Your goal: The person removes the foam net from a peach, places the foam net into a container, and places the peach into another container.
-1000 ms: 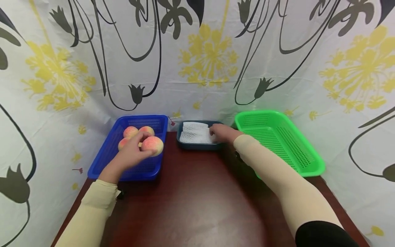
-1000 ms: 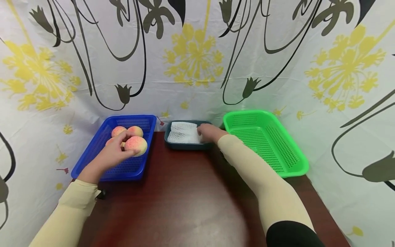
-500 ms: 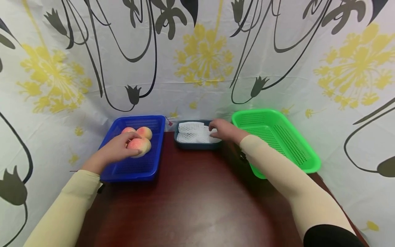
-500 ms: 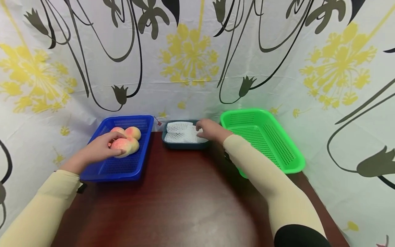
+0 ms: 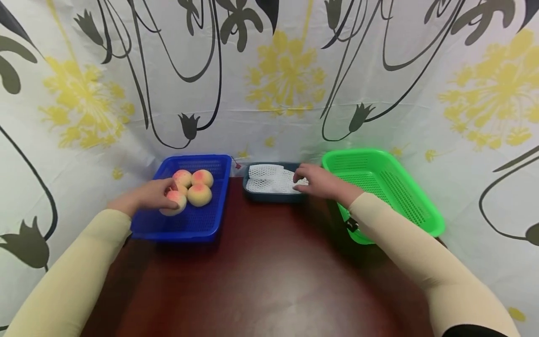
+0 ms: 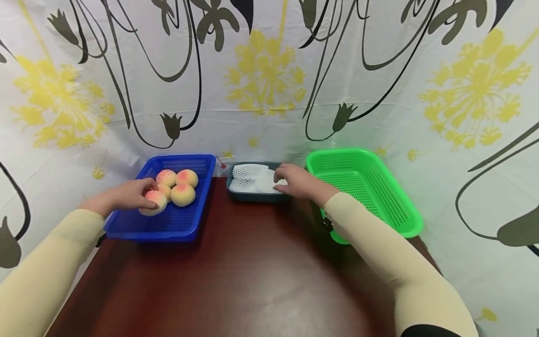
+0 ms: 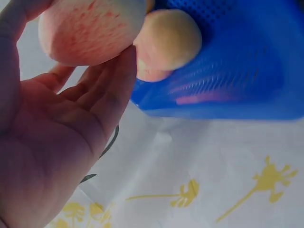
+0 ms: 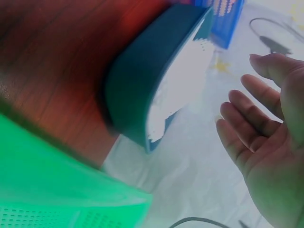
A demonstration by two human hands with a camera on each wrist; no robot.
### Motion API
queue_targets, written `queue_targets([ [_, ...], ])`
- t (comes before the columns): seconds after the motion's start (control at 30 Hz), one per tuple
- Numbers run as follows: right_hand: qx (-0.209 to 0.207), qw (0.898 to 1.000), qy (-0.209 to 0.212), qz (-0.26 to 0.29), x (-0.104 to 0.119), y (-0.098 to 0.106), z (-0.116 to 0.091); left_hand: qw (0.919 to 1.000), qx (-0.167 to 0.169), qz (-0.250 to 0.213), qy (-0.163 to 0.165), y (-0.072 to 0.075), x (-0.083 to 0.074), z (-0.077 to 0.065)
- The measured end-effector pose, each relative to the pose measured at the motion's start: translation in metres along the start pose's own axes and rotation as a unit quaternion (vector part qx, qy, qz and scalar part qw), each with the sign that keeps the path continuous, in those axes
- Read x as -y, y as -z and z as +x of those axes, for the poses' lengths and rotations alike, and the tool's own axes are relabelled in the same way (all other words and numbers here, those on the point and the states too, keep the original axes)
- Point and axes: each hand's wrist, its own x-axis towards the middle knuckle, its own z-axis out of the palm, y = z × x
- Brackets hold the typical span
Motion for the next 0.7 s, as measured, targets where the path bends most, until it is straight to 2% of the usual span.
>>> queue_targets([
  [0.2,0.008,1.0,0.013,0.012,0.018,0.006,-0.014,0.994,0.1,0.027,0.035,0.002,0.007,0.019],
  [0.3,0.009,1.0,0.026,0.014,0.026,0.006,-0.02,0.985,0.154,0.004,0.079,-0.002,0.017,0.025],
  [0.33,0.007,0.999,0.034,0.014,0.028,0.006,-0.021,0.9797,0.17,-0.016,0.106,-0.003,0.019,0.024],
  [0.4,0.002,0.998,0.054,0.012,0.032,0.005,-0.023,0.9624,0.189,-0.08,0.177,-0.002,0.018,0.02],
  [0.43,-0.001,0.998,0.064,0.01,0.034,0.005,-0.024,0.948,0.186,-0.125,0.226,-0.002,0.015,0.014],
  [0.47,-0.003,0.997,0.073,0.008,0.036,0.005,-0.024,0.9316,0.173,-0.164,0.275,-0.001,0.011,0.007],
  [0.53,-0.002,0.996,0.086,0.008,0.04,0.004,-0.024,0.9,0.12,-0.234,0.348,0.0,-0.001,-0.007],
  [0.6,0.002,0.996,0.089,0.009,0.044,0.004,-0.025,0.8728,0.069,-0.292,0.385,0.001,-0.018,-0.022],
  [0.63,0.004,0.996,0.089,0.008,0.046,0.003,-0.025,0.8623,0.051,-0.308,0.399,0.001,-0.028,-0.029],
  [0.7,0.007,0.996,0.089,0.008,0.048,0.003,-0.025,0.8515,0.027,-0.309,0.423,0.002,-0.048,-0.042],
])
